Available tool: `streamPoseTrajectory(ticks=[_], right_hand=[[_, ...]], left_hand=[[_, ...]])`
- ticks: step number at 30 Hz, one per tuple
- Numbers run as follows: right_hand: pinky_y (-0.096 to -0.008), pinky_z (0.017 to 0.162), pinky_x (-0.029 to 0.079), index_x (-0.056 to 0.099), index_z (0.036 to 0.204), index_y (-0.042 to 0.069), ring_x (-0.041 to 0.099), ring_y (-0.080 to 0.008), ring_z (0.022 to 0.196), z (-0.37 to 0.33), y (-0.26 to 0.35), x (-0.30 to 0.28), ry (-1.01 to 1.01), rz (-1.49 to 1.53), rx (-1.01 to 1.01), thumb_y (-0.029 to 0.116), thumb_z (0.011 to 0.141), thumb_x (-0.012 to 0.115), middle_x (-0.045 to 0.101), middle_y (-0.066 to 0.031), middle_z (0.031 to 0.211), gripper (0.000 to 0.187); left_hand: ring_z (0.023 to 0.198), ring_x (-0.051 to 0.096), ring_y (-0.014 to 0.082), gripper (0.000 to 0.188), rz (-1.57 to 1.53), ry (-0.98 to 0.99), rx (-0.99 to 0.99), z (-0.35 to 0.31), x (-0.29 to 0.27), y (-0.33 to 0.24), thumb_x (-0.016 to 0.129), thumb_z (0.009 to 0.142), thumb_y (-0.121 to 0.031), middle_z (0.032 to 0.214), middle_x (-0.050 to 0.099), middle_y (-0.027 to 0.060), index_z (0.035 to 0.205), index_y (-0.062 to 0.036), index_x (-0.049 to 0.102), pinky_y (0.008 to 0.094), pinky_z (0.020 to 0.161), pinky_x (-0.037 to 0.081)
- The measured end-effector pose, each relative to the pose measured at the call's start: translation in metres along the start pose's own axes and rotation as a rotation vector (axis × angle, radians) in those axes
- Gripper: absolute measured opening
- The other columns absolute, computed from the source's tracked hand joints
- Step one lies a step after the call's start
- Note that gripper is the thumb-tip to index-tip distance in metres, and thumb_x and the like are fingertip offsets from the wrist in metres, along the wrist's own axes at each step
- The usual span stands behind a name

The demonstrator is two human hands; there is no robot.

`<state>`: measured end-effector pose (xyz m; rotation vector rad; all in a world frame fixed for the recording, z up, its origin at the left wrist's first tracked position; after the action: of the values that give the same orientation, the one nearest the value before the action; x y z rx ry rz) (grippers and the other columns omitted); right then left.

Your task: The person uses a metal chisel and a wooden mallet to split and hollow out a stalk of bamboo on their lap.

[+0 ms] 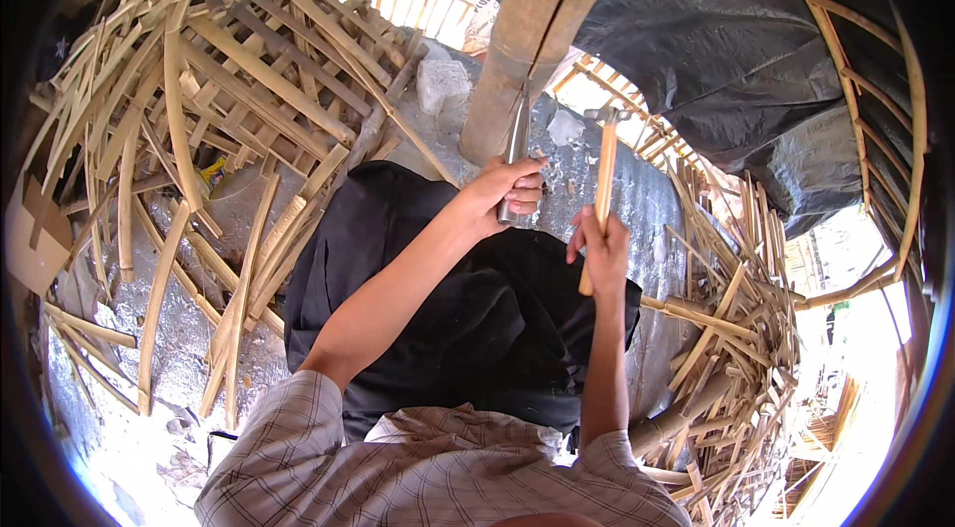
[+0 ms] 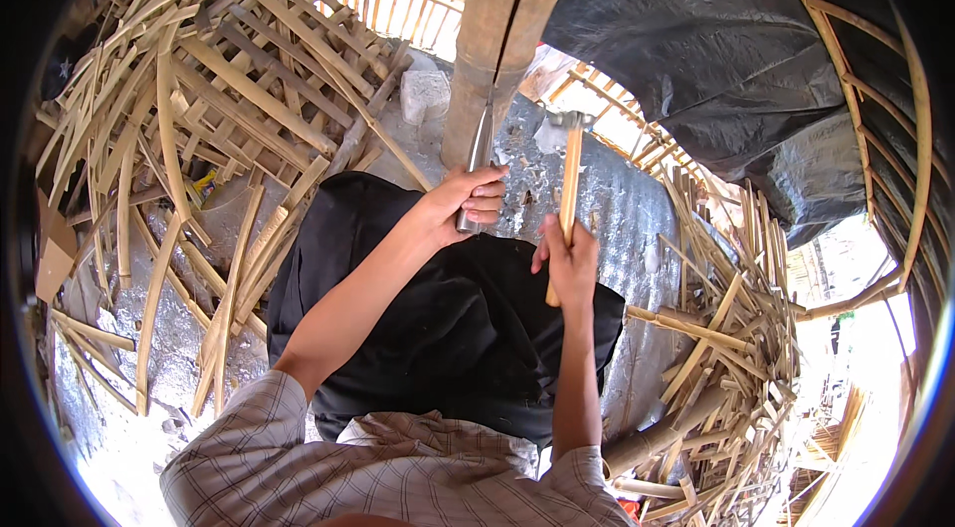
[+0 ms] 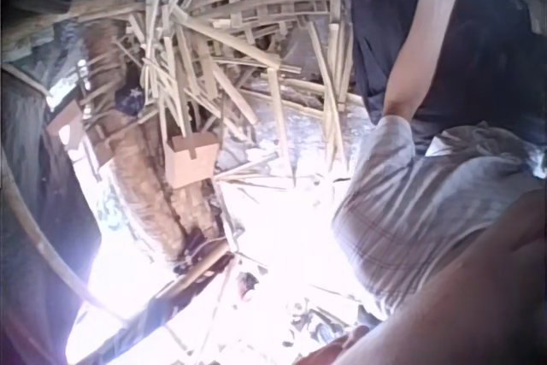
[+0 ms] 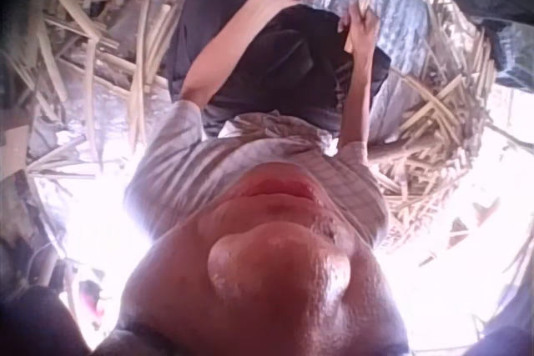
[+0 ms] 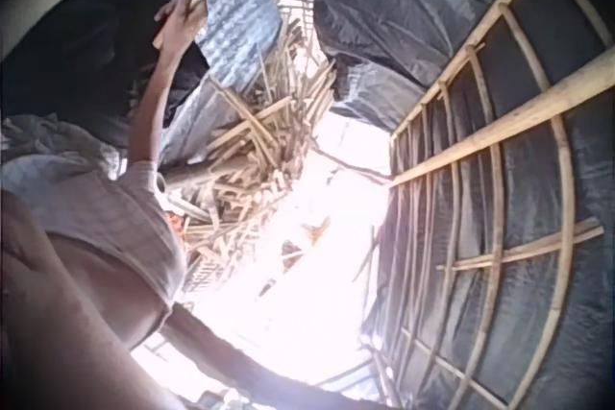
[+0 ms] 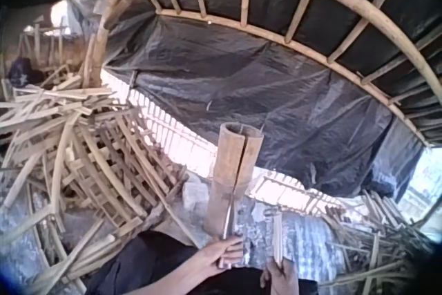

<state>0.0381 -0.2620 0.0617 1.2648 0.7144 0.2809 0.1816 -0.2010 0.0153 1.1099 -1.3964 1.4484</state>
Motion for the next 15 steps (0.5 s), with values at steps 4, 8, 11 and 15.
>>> streamPoseTrajectory(ticks=[4,8,11,15], right_hand=[[-0.0270,0.043,0.040,0.059,0.090,-0.003,0.051,-0.0098,0.046,0.024,0.049,0.001,0.018,-0.145,-0.186,0.017,0.103,0.058,0.052,-0.0031,0.061,0.024],[-0.0258,0.043,0.037,0.058,0.097,0.001,0.048,-0.0065,0.048,0.034,0.041,0.018,0.154,-0.303,-0.176,0.015,0.101,0.061,0.051,-0.0002,0.064,0.015],[-0.0243,0.042,0.032,0.057,0.099,0.002,0.042,-0.0043,0.048,0.031,0.012,0.018,0.223,-0.102,0.127,0.015,0.101,0.061,0.047,0.0013,0.063,0.014],[-0.0268,0.043,0.031,0.056,0.098,0.002,0.040,-0.0058,0.048,0.025,0.046,0.001,0.116,0.006,0.053,0.018,0.103,0.058,0.045,0.0004,0.063,0.016]], left_hand=[[0.047,0.034,0.0007,0.017,-0.047,0.005,-0.044,0.007,0.006,0.013,0.063,0.099,-0.013,0.062,0.038,-0.0078,0.087,-0.0094,0.051,0.0187,0.039,0.028],[0.049,0.036,0.0000,0.015,-0.040,-0.031,-0.081,0.015,-0.001,0.025,0.065,0.098,-0.013,0.064,0.041,-0.0075,0.089,-0.0080,0.054,0.0174,0.041,0.030],[0.049,0.037,-0.0005,0.012,-0.002,-0.050,-0.082,0.013,-0.003,0.032,0.064,0.098,-0.012,0.066,0.042,-0.0074,0.092,-0.0061,0.055,0.0162,0.040,0.030],[0.047,0.035,-0.0010,0.013,-0.009,0.005,-0.079,0.012,0.003,0.034,0.061,0.100,-0.012,0.064,0.040,-0.0079,0.090,-0.0062,0.054,0.0157,0.037,0.029]])
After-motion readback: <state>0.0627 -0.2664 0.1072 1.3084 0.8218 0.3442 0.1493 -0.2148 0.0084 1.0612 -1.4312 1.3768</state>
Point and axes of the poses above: each hand's wrist, its own z-axis towards the middle knuckle, its own x-axis out of the palm, y = z × x, the point moved 9 cm from there along z, towards the middle knuckle
